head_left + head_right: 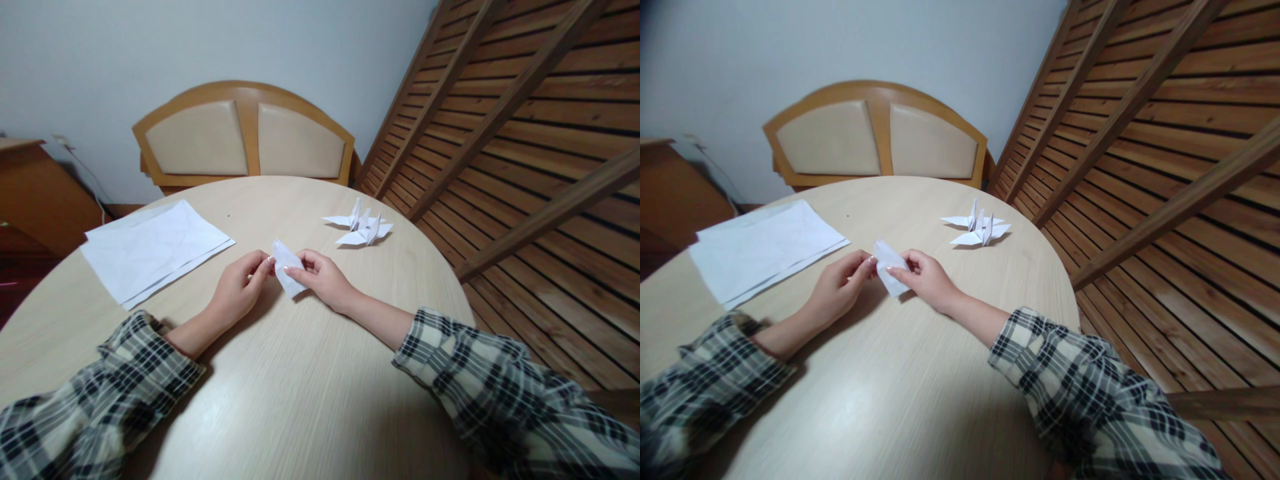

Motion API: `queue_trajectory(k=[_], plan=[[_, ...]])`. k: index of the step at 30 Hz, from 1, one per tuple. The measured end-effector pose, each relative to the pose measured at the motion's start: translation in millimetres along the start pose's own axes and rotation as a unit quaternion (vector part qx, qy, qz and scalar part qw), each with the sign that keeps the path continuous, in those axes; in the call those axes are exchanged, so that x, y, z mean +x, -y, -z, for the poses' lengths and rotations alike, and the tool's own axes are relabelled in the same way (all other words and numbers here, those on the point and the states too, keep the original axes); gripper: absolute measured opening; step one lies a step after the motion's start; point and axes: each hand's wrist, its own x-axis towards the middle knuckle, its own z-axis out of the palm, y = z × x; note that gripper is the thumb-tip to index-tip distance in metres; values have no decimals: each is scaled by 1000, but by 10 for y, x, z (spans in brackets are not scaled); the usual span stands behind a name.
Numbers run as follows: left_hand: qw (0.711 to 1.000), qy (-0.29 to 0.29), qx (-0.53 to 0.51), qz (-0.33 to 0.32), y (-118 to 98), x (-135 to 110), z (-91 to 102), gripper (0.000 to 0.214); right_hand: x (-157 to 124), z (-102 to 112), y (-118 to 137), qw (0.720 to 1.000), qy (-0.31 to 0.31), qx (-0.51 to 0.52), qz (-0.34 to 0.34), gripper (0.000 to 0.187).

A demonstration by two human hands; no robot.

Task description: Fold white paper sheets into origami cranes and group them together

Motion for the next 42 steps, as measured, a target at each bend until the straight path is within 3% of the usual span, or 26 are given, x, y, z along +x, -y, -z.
queue_trajectory(k=[10, 18, 22, 27, 35, 42], plan=[[997, -54, -43, 41, 43, 36, -6, 28, 2, 25, 13, 999, -8, 11, 37, 24], [993, -94, -57, 30, 11, 24, 16, 32, 3, 43, 33, 982, -100, -106, 119, 15], [995, -42, -85, 30, -4, 0, 19, 47, -19, 69, 86, 949, -127, -213, 195, 9], [979, 63, -161, 103, -19, -16, 3, 51, -55, 90, 117, 905, -126, -300, 273, 6], [919, 168, -318, 160, 43, 17, -25, 62, -94, 106, 121, 904, -141, -332, 231, 5], [906, 132, -357, 188, 79, 55, 17, 20, -73, 115, 97, 908, -106, -331, 232, 6]])
